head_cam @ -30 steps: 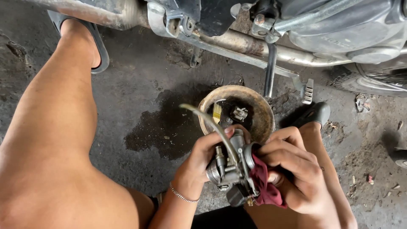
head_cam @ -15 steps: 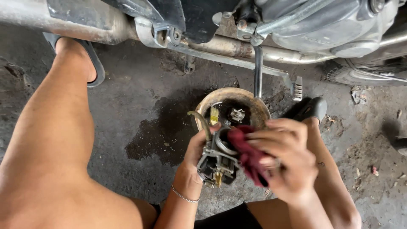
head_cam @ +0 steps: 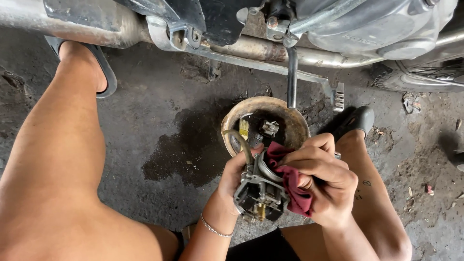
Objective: The person cleans a motorcycle carburetor by repeatedly brushing it with a paintbrush dipped in a dark liquid and wiping it with a red cloth. The person rotates the carburetor to access different sides and continues the cleaning cycle throughout the clip.
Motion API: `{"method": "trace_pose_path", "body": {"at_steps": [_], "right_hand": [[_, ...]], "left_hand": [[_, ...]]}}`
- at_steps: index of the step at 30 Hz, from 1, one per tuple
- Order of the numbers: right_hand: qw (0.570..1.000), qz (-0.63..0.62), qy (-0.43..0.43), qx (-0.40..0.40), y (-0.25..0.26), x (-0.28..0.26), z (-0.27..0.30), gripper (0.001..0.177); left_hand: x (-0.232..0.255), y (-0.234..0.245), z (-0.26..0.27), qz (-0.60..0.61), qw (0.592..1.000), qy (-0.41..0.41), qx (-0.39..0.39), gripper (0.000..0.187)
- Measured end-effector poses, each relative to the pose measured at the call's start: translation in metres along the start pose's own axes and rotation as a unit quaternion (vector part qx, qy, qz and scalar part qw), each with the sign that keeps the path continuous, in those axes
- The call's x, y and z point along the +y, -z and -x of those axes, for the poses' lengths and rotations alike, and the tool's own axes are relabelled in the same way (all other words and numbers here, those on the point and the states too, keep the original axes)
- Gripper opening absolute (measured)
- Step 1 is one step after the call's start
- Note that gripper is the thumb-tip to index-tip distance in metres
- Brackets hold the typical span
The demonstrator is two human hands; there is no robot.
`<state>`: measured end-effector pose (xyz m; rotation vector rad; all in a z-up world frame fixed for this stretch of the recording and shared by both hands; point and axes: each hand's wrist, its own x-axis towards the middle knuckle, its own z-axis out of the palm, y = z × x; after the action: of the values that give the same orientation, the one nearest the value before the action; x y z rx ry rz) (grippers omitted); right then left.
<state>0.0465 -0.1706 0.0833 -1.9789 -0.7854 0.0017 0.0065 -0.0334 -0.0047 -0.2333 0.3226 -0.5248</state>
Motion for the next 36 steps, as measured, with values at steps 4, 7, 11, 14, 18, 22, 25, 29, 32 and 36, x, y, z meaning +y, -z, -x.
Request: {"method": "trace_pose_path", "body": {"at_steps": [4, 7, 11, 14, 18, 22, 25, 29, 32, 36], "right_hand": [[0.985, -0.074, -0.112, 0.106, 0.001, 0.006, 0.011, 0.012], [0.973, -0.059, -0.172, 0.144, 0.002, 0.003, 0.005, 0.016], [0.97, -0.135, -0.123, 0.16, 0.004, 0.004, 0.001, 0.027], [0.994, 0.096, -0.048, -0.001, 0.013, -0.012, -0.016, 0.032], [0.987, 0.124, -0.099, -0.024, 0.028, 0.007, -0.004, 0.011], [0.983, 0.07, -0.147, 0.08, 0.028, 0.017, 0.011, 0.011], [0.979, -0.006, -0.194, 0.06, 0.013, 0.004, 0.002, 0.022], [0.982, 0.099, -0.162, -0.003, -0.005, -0.009, -0.01, 0.041], [0.98, 0.139, -0.14, 0.015, -0.012, -0.01, -0.012, 0.045], [0.973, 0.154, -0.159, 0.062, -0.008, -0.005, -0.017, 0.024]], "left_hand": [[-0.001, -0.002, 0.0, -0.187, 0.969, -0.154, -0.057, 0.035], [0.0, -0.002, 0.004, -0.374, 0.876, -0.305, -0.016, 0.037], [0.001, -0.021, 0.017, -0.476, 0.813, -0.333, 0.043, 0.033], [-0.001, -0.019, 0.013, -0.479, 0.81, -0.339, 0.006, 0.036], [0.001, -0.02, 0.014, -0.527, 0.777, -0.344, 0.022, 0.04], [-0.006, -0.033, 0.016, -0.555, 0.716, -0.418, 0.067, 0.031], [-0.019, -0.038, 0.016, -0.534, 0.676, -0.488, 0.142, 0.033], [-0.035, -0.043, 0.01, -0.368, 0.765, -0.49, 0.197, 0.031], [-0.043, -0.034, 0.001, -0.321, 0.818, -0.453, 0.148, 0.028], [-0.046, -0.032, -0.008, -0.104, 0.917, -0.347, 0.169, 0.049]]}}
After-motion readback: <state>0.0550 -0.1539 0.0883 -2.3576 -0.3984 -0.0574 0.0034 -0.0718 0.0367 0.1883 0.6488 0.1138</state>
